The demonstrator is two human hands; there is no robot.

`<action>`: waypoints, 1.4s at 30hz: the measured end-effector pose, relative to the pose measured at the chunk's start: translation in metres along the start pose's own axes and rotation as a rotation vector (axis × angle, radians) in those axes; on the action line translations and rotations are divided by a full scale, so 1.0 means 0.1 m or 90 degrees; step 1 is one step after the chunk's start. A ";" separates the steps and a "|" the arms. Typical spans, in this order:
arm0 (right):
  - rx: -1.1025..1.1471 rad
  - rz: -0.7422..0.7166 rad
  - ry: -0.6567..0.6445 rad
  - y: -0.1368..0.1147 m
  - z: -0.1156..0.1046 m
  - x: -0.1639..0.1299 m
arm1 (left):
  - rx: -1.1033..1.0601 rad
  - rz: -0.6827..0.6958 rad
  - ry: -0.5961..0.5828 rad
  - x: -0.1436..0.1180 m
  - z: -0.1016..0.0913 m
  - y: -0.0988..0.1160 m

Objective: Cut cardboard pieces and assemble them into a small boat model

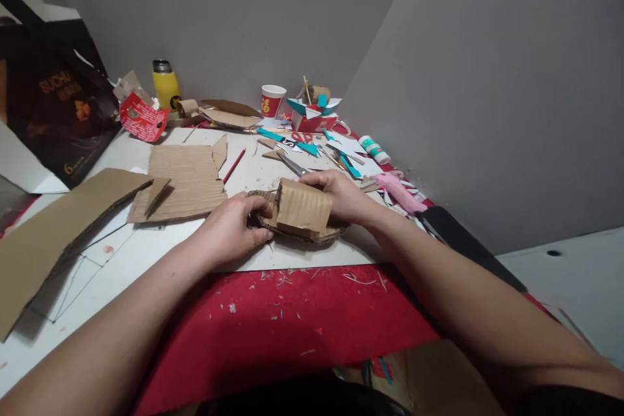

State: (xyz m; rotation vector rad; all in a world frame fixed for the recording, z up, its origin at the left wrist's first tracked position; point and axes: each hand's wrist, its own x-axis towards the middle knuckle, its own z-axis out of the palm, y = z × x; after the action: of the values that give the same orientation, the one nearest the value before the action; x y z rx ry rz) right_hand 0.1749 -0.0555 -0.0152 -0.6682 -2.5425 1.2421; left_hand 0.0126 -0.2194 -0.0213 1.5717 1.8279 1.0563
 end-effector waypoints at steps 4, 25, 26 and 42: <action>-0.080 -0.041 0.012 0.02 -0.01 0.00 | 0.021 0.015 -0.004 0.00 0.02 -0.02; -0.320 -0.071 -0.040 -0.19 -0.12 -0.03 | 0.043 -0.013 -0.107 -0.11 -0.32 0.37; -0.325 -0.075 -0.041 -0.21 -0.13 -0.03 | 0.028 -0.030 -0.129 -0.10 -0.28 0.35; -0.291 -0.117 -0.012 -0.19 -0.20 -0.06 | -0.048 -0.060 0.018 -0.01 0.02 0.22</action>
State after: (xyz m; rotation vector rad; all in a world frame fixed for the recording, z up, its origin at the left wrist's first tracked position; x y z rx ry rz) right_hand 0.1826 -0.0553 0.0118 -0.4899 -2.8509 0.6142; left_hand 0.0272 -0.2196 -0.0049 1.4194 1.8404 1.0955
